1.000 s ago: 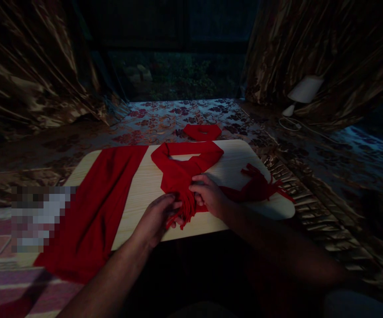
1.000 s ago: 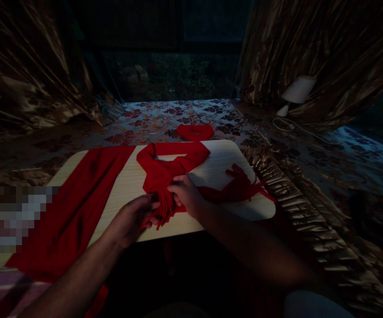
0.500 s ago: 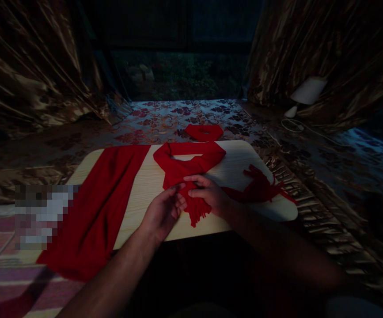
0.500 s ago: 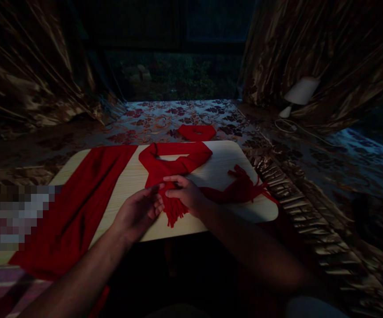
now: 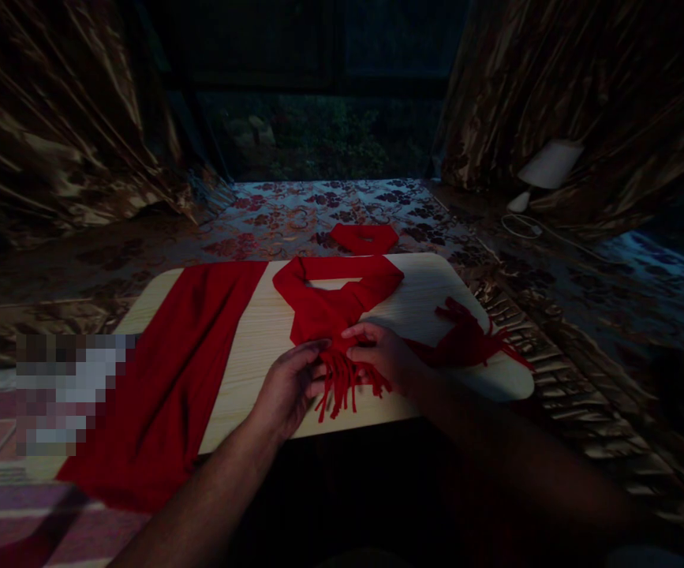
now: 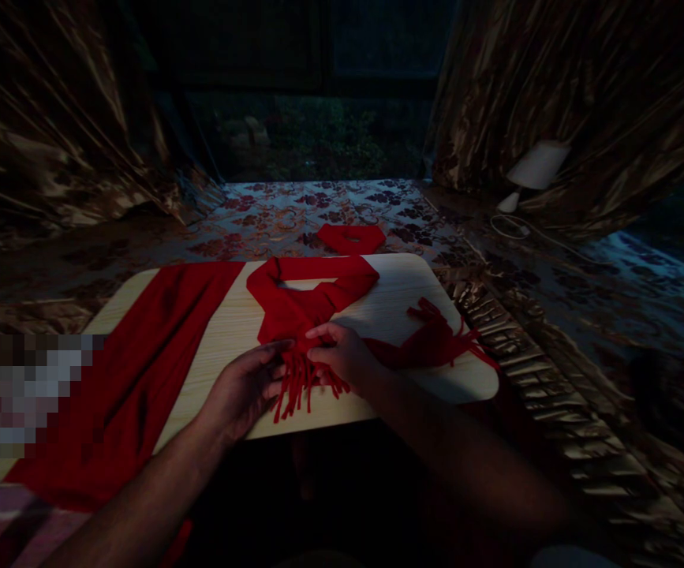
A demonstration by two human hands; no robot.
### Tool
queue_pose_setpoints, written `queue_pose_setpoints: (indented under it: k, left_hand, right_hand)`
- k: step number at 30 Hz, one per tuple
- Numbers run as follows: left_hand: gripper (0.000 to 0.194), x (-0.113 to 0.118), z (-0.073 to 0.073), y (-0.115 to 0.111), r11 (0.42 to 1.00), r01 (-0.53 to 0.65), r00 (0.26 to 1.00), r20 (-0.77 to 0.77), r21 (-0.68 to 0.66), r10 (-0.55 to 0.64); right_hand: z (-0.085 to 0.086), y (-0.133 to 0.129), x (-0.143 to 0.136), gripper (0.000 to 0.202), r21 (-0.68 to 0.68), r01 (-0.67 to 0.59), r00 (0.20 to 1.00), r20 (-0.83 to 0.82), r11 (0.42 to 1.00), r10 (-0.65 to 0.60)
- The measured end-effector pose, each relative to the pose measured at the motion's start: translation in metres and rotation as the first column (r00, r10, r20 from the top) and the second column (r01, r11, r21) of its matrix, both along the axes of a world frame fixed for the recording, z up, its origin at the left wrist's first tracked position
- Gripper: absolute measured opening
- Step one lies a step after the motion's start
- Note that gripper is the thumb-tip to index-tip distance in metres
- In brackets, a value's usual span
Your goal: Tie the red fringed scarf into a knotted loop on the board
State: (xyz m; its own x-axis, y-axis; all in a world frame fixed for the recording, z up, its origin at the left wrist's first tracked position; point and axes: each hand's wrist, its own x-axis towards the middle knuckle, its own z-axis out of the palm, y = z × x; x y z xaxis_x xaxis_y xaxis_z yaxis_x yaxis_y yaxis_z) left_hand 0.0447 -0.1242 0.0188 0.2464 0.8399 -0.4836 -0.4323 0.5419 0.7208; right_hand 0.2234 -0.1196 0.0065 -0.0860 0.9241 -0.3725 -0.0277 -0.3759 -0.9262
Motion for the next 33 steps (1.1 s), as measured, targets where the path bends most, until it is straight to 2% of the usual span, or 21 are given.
queue_pose_setpoints:
  k: [3, 5, 9, 11, 13, 15, 18, 20, 22, 25, 28, 33]
  left_hand:
    - [0.041, -0.004, -0.005, -0.002, 0.996, 0.079, 0.993, -0.09, 0.029, -0.076]
    - [0.047, -0.009, -0.009, -0.004, 0.991, 0.118, 0.98, -0.165, 0.059, -0.107]
    - [0.057, -0.017, -0.015, -0.004, 0.966, 0.203, 0.939, -0.312, 0.159, -0.146]
    - [0.06, -0.02, -0.015, -0.003, 0.949, 0.244, 0.909, -0.387, 0.201, -0.152]
    - [0.061, -0.021, -0.016, -0.003, 0.93, 0.289, 0.872, -0.465, 0.228, -0.156]
    - [0.056, -0.022, -0.017, -0.004, 0.908, 0.319, 0.828, -0.545, 0.271, -0.128]
    - [0.044, -0.021, -0.025, -0.007, 0.867, 0.309, 0.778, -0.628, 0.39, 0.006]
    - [0.04, -0.02, -0.031, -0.01, 0.848, 0.292, 0.762, -0.644, 0.443, 0.075]
    - [0.037, -0.019, -0.034, -0.011, 0.852, 0.268, 0.765, -0.637, 0.449, 0.096]
    - [0.037, -0.017, -0.034, -0.012, 0.88, 0.201, 0.811, -0.577, 0.43, 0.097]
    - [0.037, -0.014, -0.029, -0.011, 0.9, 0.153, 0.865, -0.495, 0.409, 0.078]
    - [0.04, -0.013, -0.02, -0.01, 0.918, 0.168, 0.898, -0.441, 0.358, 0.007]
  right_hand:
    - [-0.001, -0.004, 0.004, 0.031, 0.004, -0.064, 0.991, 0.121, 0.998, 0.063]
    - [-0.005, -0.006, 0.008, 0.025, 0.06, -0.12, 0.96, 0.262, 0.991, 0.1]
    - [-0.003, -0.012, 0.017, 0.015, 0.306, -0.258, 0.837, 0.545, 0.916, 0.053]
    - [0.006, -0.016, 0.02, 0.019, 0.347, -0.336, 0.767, 0.64, 0.876, 0.041]
    - [0.016, -0.02, 0.023, 0.02, 0.324, -0.425, 0.687, 0.724, 0.845, 0.069]
    - [0.023, -0.022, 0.025, 0.019, 0.278, -0.474, 0.599, 0.797, 0.835, 0.076]
    - [0.022, -0.018, 0.027, 0.02, 0.336, -0.419, 0.518, 0.851, 0.844, -0.082]
    - [0.014, -0.012, 0.027, 0.015, 0.435, -0.361, 0.528, 0.825, 0.825, -0.204]
    - [0.005, -0.004, 0.024, 0.013, 0.496, -0.325, 0.581, 0.776, 0.805, -0.244]
    - [-0.005, 0.005, 0.015, 0.013, 0.497, -0.315, 0.65, 0.734, 0.808, -0.198]
    - [-0.008, 0.008, 0.004, 0.016, 0.476, -0.283, 0.694, 0.7, 0.832, -0.165]
    - [-0.006, 0.012, -0.005, 0.013, 0.377, -0.206, 0.76, 0.643, 0.903, -0.095]
